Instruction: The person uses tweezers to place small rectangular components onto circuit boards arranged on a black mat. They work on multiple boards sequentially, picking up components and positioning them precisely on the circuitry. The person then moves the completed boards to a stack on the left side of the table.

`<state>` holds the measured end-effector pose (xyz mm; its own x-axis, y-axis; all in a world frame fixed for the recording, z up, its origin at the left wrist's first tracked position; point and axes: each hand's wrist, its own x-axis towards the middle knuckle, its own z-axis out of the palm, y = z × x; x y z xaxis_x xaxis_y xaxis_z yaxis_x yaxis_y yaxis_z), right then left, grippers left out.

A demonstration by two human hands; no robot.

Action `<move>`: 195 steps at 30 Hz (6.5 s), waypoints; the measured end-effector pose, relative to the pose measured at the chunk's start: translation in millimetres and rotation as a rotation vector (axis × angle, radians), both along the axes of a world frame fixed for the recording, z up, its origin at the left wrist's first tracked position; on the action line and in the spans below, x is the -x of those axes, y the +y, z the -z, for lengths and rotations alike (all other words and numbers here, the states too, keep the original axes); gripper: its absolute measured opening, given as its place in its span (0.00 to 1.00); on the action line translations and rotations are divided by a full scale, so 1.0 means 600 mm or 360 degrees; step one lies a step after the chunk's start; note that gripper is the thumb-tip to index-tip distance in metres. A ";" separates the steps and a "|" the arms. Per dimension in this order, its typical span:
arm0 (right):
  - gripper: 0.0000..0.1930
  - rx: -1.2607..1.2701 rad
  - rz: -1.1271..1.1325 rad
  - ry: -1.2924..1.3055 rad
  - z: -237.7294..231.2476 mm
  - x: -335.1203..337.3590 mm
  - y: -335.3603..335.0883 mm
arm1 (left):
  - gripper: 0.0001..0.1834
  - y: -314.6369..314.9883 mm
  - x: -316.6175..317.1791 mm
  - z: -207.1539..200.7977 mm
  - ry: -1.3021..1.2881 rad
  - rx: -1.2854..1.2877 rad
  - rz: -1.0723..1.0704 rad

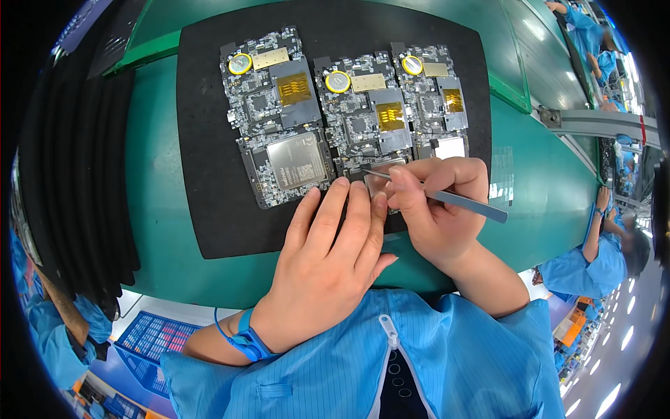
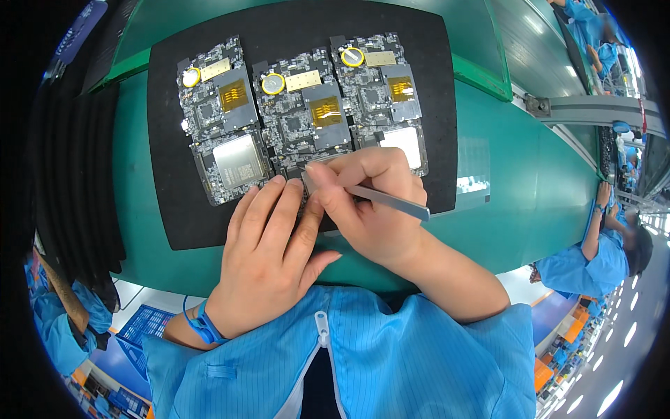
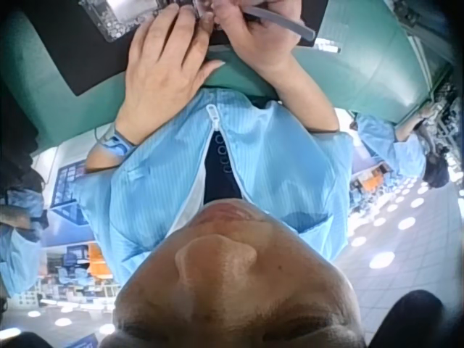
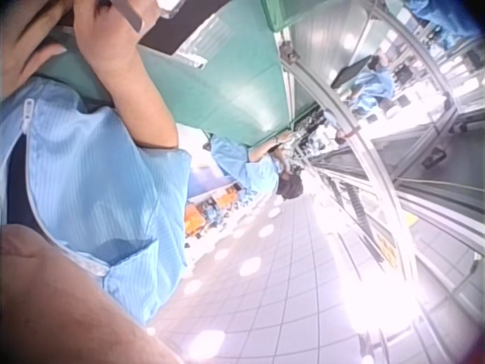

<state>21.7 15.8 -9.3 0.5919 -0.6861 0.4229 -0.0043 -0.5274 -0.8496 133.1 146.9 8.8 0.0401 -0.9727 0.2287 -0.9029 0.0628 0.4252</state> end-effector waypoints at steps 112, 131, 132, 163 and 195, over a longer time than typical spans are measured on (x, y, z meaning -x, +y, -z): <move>0.12 -0.0926 0.0137 -0.0068 -0.040 -0.135 0.047 | 0.30 0.059 -0.058 0.008 -0.0270 0.0046 -0.0464; 0.12 -0.0650 0.0069 -0.0212 -0.031 -0.127 0.063 | 0.36 0.059 -0.085 -0.025 0.0023 -0.0122 -0.0271; 0.12 -0.0632 0.0040 -0.0223 -0.029 -0.126 0.062 | 0.37 0.063 -0.078 -0.018 0.0007 -0.0102 -0.0300; 0.18 -0.0950 0.0797 0.0580 -0.083 0.177 -0.163 | 0.32 0.156 -0.119 -0.051 0.1314 -0.0244 -0.1057; 0.14 -0.0833 0.0058 0.0377 -0.097 0.155 -0.179 | 0.20 0.158 -0.091 -0.100 0.2741 0.0253 -0.0646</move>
